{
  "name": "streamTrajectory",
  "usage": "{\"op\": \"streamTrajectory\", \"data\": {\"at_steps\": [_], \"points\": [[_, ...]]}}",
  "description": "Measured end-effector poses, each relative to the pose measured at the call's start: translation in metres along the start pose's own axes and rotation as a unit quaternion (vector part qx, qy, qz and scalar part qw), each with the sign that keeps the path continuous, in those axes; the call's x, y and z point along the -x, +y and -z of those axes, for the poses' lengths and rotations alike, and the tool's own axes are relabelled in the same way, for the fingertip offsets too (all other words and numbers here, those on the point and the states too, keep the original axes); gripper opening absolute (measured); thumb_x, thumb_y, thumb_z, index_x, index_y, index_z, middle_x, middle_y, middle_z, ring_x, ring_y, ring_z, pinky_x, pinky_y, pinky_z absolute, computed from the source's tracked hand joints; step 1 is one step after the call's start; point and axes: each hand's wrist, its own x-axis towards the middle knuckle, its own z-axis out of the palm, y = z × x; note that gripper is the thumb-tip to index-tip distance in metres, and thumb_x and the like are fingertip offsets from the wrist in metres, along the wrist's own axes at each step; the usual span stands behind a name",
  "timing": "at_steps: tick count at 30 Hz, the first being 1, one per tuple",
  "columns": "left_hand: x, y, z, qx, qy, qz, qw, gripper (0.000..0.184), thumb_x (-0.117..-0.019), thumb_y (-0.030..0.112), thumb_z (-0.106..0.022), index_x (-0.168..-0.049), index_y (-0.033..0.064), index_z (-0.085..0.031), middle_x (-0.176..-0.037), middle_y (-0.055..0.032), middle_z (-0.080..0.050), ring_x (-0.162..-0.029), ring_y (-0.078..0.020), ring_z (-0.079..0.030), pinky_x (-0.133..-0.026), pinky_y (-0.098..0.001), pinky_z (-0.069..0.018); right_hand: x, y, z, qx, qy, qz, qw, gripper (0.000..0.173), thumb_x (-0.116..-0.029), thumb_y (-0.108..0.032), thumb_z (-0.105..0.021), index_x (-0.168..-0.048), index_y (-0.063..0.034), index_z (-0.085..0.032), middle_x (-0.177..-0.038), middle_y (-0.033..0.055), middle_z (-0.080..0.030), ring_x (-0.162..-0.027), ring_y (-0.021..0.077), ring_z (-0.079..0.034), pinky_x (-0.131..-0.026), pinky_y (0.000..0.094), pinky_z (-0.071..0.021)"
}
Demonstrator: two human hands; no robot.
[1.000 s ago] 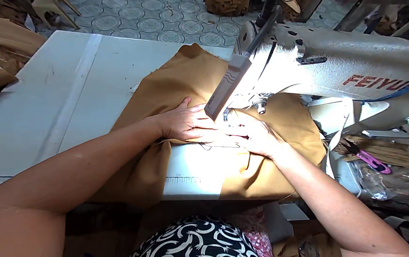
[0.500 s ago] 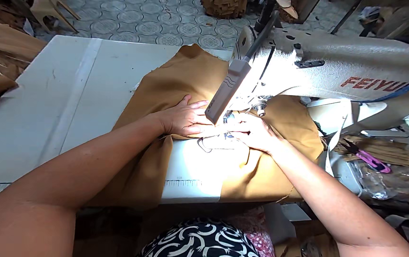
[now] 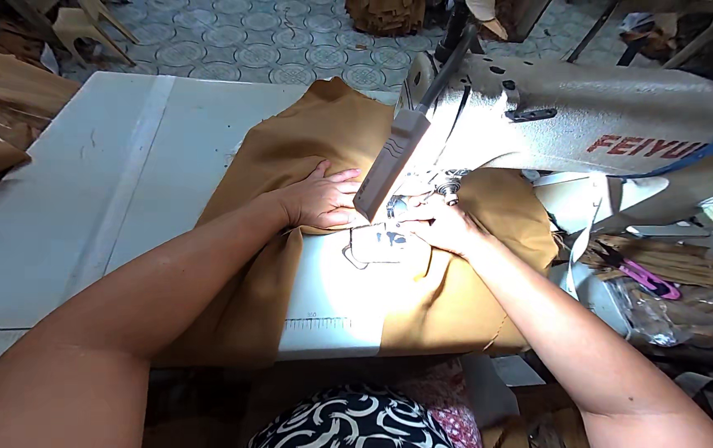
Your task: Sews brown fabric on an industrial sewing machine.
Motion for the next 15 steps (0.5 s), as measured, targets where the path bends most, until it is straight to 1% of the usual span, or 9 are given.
{"op": "streamTrajectory", "data": {"at_steps": [6, 7, 9, 10, 11, 12, 13, 14, 15], "points": [[-0.001, 0.002, 0.007, 0.002, -0.009, 0.016, 1.0, 0.059, -0.1002, 0.047, -0.028, -0.147, 0.0303, -0.058, -0.16, 0.002, -0.046, -0.156, -0.0357, -0.023, -0.109, -0.0842, -0.0085, -0.005, -0.003, 0.003, 0.006, -0.001, -0.05, 0.999, 0.017, -0.0907, -0.01, -0.066, -0.096, -0.0034, -0.081, -0.094, 0.0166, -0.076, -0.093, 0.028, -0.072, -0.089, 0.044, -0.0533], [-0.001, 0.004, 0.008, 0.005, -0.013, 0.023, 1.0, 0.059, -0.0999, 0.048, -0.028, -0.147, 0.0305, -0.058, -0.161, 0.0015, -0.045, -0.157, -0.0357, -0.022, -0.109, -0.0841, -0.0079, -0.006, -0.011, 0.007, 0.015, -0.016, -0.081, 0.997, 0.018, -0.0935, -0.009, -0.065, -0.101, -0.002, -0.08, -0.097, 0.0186, -0.075, -0.096, 0.0304, -0.072, -0.093, 0.046, -0.0523], [-0.004, 0.013, 0.016, 0.017, -0.027, 0.053, 0.998, 0.056, -0.0986, 0.046, -0.035, -0.146, 0.0291, -0.06, -0.16, 0.0003, -0.046, -0.156, -0.0341, -0.023, -0.112, -0.0814, -0.0101, -0.003, -0.037, 0.014, 0.074, -0.051, -0.166, 0.982, 0.025, -0.0983, -0.009, -0.061, -0.117, -0.0018, -0.076, -0.113, 0.0234, -0.072, -0.111, 0.0374, -0.067, -0.1, 0.0529, -0.0491], [-0.007, 0.019, 0.022, 0.017, -0.029, 0.068, 0.997, 0.051, -0.0988, 0.041, -0.042, -0.143, 0.0255, -0.063, -0.158, -0.0012, -0.049, -0.154, -0.0329, -0.03, -0.114, -0.0777, -0.016, 0.002, -0.051, 0.017, 0.107, -0.067, -0.201, 0.971, 0.029, -0.0989, -0.014, -0.06, -0.124, -0.0045, -0.072, -0.123, 0.0232, -0.067, -0.118, 0.0384, -0.063, -0.102, 0.056, -0.0492], [-0.011, 0.022, 0.026, 0.009, 0.0, 0.067, 0.998, 0.043, -0.097, 0.032, -0.053, -0.133, 0.0179, -0.07, -0.146, -0.0059, -0.06, -0.145, -0.0338, -0.046, -0.112, -0.0729, -0.0282, 0.013, -0.067, 0.02, 0.121, -0.064, -0.203, 0.97, 0.032, -0.0958, -0.016, -0.062, -0.125, -0.0061, -0.07, -0.129, 0.0222, -0.063, -0.121, 0.0381, -0.061, -0.101, 0.057, -0.0495], [-0.016, 0.024, 0.028, -0.007, 0.043, 0.059, 0.997, 0.032, -0.0931, 0.022, -0.062, -0.118, 0.0092, -0.076, -0.128, -0.012, -0.071, -0.127, -0.0352, -0.061, -0.107, -0.0669, -0.0386, 0.028, -0.086, 0.024, 0.1, -0.054, -0.186, 0.976, 0.038, -0.0914, -0.02, -0.064, -0.127, -0.0068, -0.07, -0.13, 0.0199, -0.062, -0.122, 0.0356, -0.06, -0.1, 0.0545, -0.0496], [-0.023, 0.022, 0.028, -0.028, 0.091, 0.05, 0.994, 0.022, -0.0909, 0.016, -0.067, -0.106, 0.0034, -0.076, -0.112, -0.0151, -0.074, -0.113, -0.0343, -0.068, -0.103, -0.061, -0.0441, 0.049, -0.105, 0.031, 0.044, -0.05, -0.164, 0.984, 0.04, -0.0918, -0.024, -0.066, -0.127, -0.0067, -0.071, -0.128, 0.0166, -0.064, -0.12, 0.0303, -0.061, -0.101, 0.0496, -0.0506], [-0.032, 0.019, 0.027, -0.033, 0.131, 0.048, 0.99, 0.022, -0.0885, 0.01, -0.069, -0.107, -0.0007, -0.074, -0.111, -0.0175, -0.073, -0.112, -0.0339, -0.067, -0.107, -0.0574, -0.0438, 0.075, -0.121, 0.039, -0.042, -0.048, -0.128, 0.99, 0.038, -0.0952, -0.03, -0.065, -0.123, -0.0061, -0.073, -0.123, 0.0132, -0.069, -0.119, 0.0228, -0.064, -0.101, 0.0412, -0.052], [-0.044, 0.019, 0.028, -0.025, 0.163, 0.048, 0.985, 0.028, -0.0894, 0.005, -0.065, -0.115, -0.005, -0.07, -0.119, -0.0211, -0.07, -0.12, -0.0347, -0.064, -0.113, -0.055, -0.0395, 0.103, -0.129, 0.045, -0.168, -0.062, -0.072, 0.981, 0.04, -0.1002, -0.034, -0.059, -0.123, -0.0035, -0.072, -0.121, 0.0124, -0.071, -0.119, 0.0184, -0.065, -0.103, 0.0358, -0.0516]]}}
